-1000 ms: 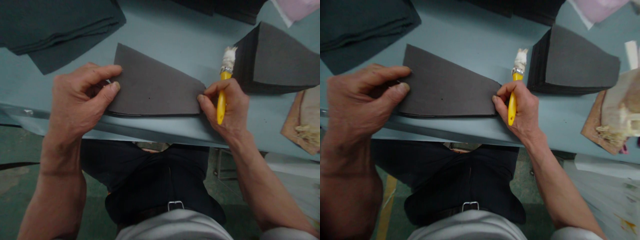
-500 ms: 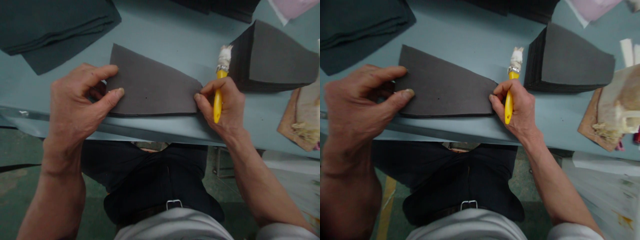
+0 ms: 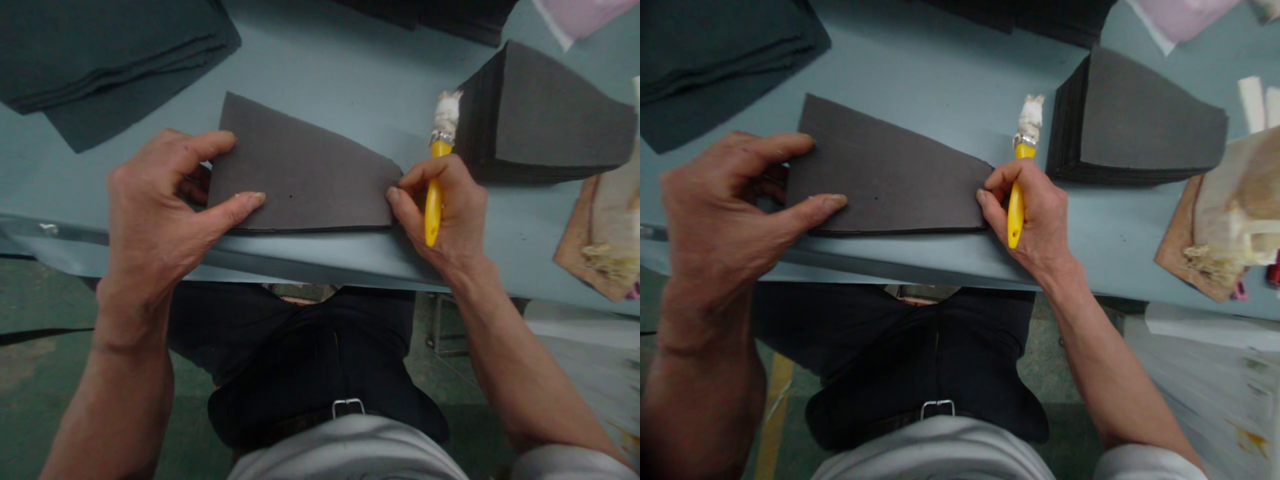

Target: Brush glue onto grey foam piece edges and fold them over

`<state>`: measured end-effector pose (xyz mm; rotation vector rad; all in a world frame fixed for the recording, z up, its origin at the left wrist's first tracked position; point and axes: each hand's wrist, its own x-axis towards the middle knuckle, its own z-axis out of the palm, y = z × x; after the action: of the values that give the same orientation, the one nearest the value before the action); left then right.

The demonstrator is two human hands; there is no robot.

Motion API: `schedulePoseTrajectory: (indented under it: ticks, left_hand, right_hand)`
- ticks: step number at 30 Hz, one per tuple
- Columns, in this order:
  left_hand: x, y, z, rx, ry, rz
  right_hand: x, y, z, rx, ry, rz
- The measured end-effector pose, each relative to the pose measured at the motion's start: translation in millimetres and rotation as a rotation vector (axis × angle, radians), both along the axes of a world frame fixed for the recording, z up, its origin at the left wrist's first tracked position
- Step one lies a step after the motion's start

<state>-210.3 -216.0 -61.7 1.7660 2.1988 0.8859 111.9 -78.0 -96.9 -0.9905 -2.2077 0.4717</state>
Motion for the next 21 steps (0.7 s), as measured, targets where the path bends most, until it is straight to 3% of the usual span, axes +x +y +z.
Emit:
schedulePoseTrajectory:
  ticks: [10, 21]
  left_hand:
    - [1, -1, -0.2, -0.031, 0.027, -0.010]
    - [-1, -2, -6.7, 0.018, 0.095, -0.035]
  right_hand:
    - [2, 2, -2.6, -0.017, 0.007, 0.039]
    - [-3, 0, 7.8, 0.005, -0.039, 0.053]
